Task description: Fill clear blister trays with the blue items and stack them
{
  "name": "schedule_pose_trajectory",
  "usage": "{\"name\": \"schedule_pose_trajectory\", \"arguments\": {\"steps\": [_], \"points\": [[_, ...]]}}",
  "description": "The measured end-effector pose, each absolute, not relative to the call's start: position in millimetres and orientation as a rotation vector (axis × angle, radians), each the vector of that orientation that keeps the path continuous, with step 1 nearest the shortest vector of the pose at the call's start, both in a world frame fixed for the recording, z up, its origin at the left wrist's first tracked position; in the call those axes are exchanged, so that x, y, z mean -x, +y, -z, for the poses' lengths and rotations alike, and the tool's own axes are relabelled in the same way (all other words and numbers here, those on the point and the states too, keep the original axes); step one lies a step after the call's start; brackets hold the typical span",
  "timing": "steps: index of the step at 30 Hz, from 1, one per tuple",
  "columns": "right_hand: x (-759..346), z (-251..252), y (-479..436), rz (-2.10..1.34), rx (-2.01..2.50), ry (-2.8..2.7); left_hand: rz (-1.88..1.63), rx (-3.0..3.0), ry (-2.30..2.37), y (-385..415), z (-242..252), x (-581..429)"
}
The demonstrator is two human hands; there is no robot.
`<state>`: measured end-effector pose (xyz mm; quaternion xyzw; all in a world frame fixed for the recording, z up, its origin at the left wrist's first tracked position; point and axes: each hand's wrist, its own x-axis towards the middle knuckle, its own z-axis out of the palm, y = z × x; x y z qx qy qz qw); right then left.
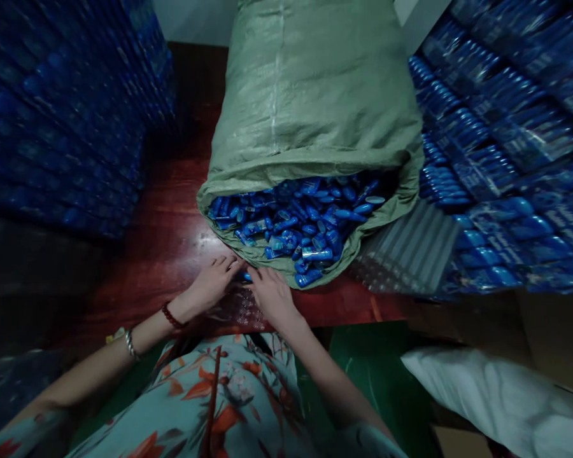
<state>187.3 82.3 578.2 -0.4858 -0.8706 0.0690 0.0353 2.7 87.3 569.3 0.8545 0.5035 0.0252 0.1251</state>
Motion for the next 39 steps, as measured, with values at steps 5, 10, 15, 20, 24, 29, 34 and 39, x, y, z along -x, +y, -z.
{"name": "schedule_pose_trajectory", "arguments": {"steps": [5,10,15,20,24,29,34,39], "points": [[-233,-585,114,0.02,1.714,-2.331,-0.342,-2.505,1.231,133,-589,-29],[-238,-580,145,0.172,1.885,-2.441,-0.26,-2.64,1.278,184,-583,-99],[-244,-568,138,0.14,1.834,-2.401,-0.247,-2.567,1.22,196,-579,-100],[-246,-556,138,0.035,1.756,-2.401,-0.637,-2.13,1.318,166,-581,-25],[-232,-551,146,0.04,1.656,-2.545,-1.008,-1.484,1.391,111,-571,27],[-220,-553,143,0.037,1.439,-2.739,-1.067,-1.068,1.615,38,-536,35],[-230,-561,114,-0.235,1.5,-2.284,-1.073,-1.271,1.599,23,-521,10],[-245,-568,59,-0.768,1.591,-1.829,-1.242,-1.33,1.656,47,-526,6]]}}
